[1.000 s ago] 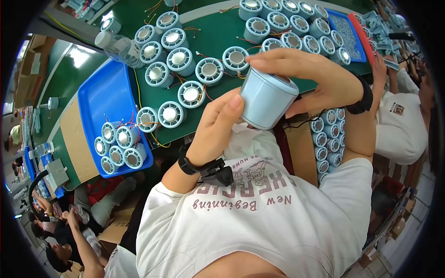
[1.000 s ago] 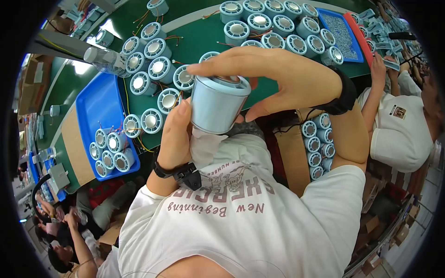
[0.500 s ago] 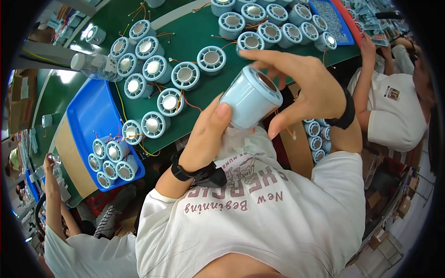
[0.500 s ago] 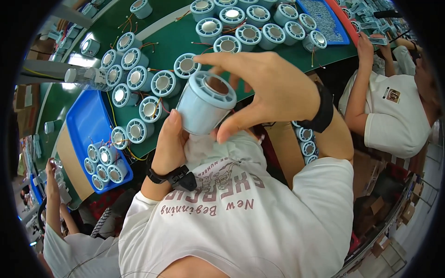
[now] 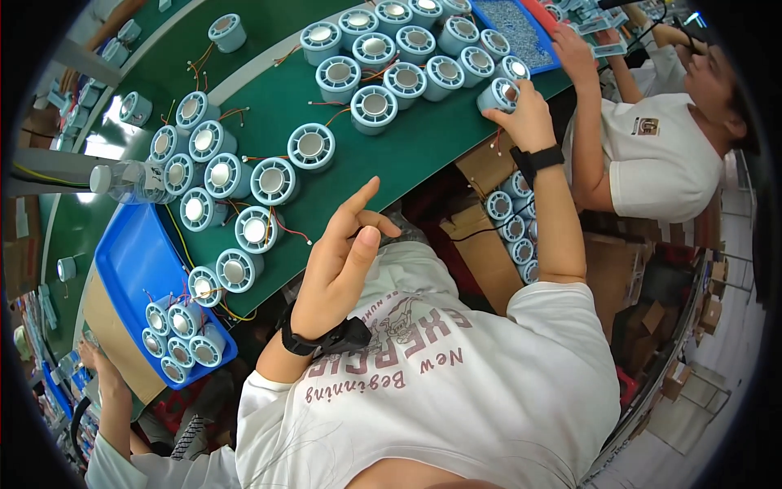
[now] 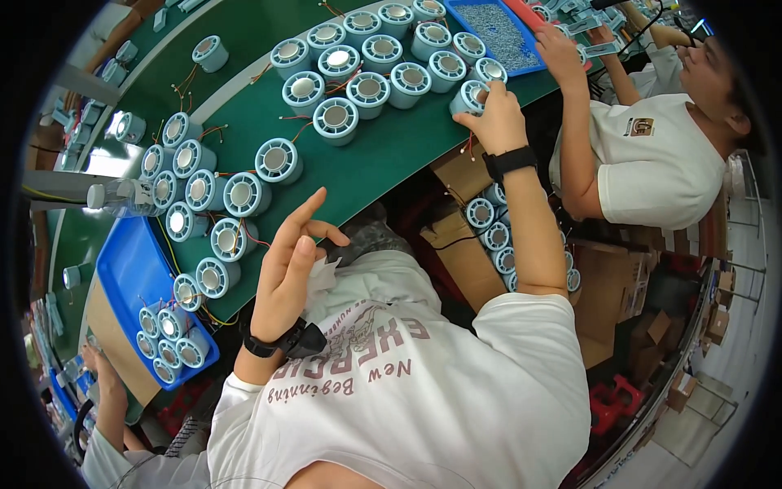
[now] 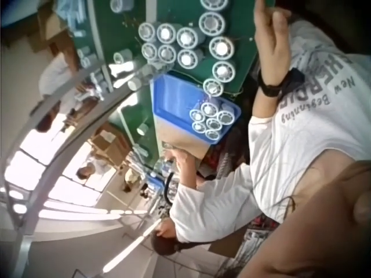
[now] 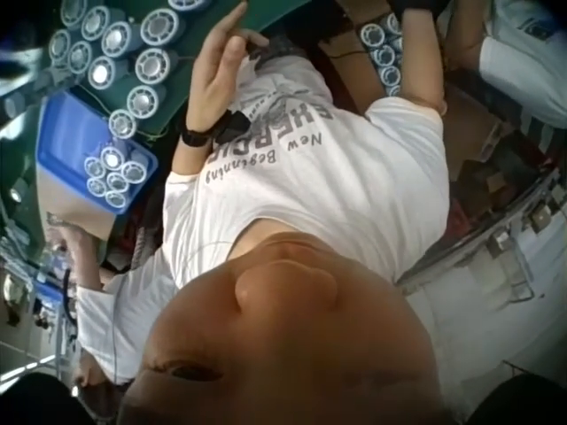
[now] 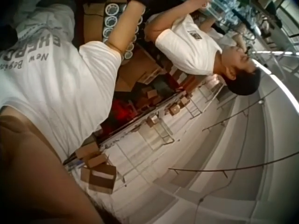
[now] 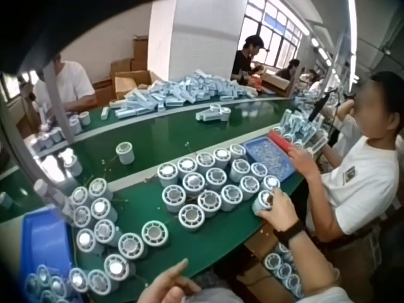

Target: The person wipes a motor with a cloth, turns it over, and places it into a box, repeating this process for several more motors.

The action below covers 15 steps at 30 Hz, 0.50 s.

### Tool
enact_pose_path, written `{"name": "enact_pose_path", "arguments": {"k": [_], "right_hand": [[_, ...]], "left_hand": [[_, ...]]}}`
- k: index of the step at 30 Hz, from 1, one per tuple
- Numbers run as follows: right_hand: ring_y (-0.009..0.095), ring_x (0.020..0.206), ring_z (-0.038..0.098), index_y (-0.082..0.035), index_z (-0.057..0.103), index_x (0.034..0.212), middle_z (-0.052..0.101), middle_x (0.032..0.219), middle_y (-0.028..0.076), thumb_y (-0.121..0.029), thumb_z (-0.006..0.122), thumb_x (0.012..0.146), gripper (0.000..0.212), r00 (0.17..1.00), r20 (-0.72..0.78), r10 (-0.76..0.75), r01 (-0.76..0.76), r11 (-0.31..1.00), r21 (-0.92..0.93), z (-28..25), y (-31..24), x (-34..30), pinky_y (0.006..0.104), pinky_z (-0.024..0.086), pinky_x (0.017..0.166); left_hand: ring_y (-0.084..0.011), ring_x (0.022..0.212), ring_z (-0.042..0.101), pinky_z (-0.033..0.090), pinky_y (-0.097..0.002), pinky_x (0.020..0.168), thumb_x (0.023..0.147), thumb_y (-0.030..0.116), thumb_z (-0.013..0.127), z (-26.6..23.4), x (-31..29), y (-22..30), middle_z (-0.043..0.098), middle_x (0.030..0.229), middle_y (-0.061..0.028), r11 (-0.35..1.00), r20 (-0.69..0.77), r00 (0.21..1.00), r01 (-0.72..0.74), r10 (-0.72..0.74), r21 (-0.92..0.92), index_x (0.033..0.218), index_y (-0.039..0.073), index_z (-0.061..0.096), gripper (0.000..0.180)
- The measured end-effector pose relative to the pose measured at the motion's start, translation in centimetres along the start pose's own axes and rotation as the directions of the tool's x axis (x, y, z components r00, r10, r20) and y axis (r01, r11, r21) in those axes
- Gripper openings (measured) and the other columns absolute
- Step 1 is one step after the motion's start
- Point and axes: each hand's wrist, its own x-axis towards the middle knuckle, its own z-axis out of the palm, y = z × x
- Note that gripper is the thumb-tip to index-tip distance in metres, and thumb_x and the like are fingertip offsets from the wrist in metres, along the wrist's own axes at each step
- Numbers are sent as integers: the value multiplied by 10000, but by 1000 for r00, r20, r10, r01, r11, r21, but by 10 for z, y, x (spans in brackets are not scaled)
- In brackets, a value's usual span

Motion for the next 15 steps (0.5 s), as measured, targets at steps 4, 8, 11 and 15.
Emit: {"name": "enact_pose_path", "arguments": {"k": [4, 8, 11, 15], "right_hand": [[345, 949, 644, -12, 571, 1144, 644, 1000, 209, -295, 852, 683, 610, 984, -175, 6, 0, 1000, 31, 23, 0, 1, 409, 525, 792], [332, 974, 641, -14, 589, 1150, 639, 1038, 215, -299, 823, 730, 560, 995, -81, -63, 50, 986, -160, -4, -17, -9, 408, 526, 784], [324, 985, 641, -32, 601, 1169, 642, 1073, 197, -297, 786, 779, 506, 973, -50, -225, 223, 974, -43, -48, -78, -2, 405, 528, 777], [296, 1015, 644, -91, 600, 1227, 653, 1127, 148, -256, 730, 837, 443, 811, -74, -580, 584, 804, 107, -73, -193, 40, 394, 531, 752]], "left_hand": [[-100, 924, 529, 397, -233, 828, 1031, 328, 414, -3, 1, -4, 622, 1001, -63, 999, 10, 1000, -29, 29, -22, 1429, 6, 410, 512], [-85, 925, 520, 392, -223, 818, 1029, 285, 434, -9, 0, -7, 623, 998, -54, 999, -1, 1000, 0, 0, -36, 1387, 4, 461, 456], [-74, 739, 503, 441, -237, 685, 1016, 219, 500, -10, 2, -14, 623, 988, -46, 995, 24, 995, -97, 98, -38, 1329, 4, 503, 380], [-91, 843, 554, 427, -210, 745, 1002, 180, 509, -20, -7, 1, 638, 981, -54, 999, 36, 999, 13, -11, -51, 1300, 10, 545, 345]]}}
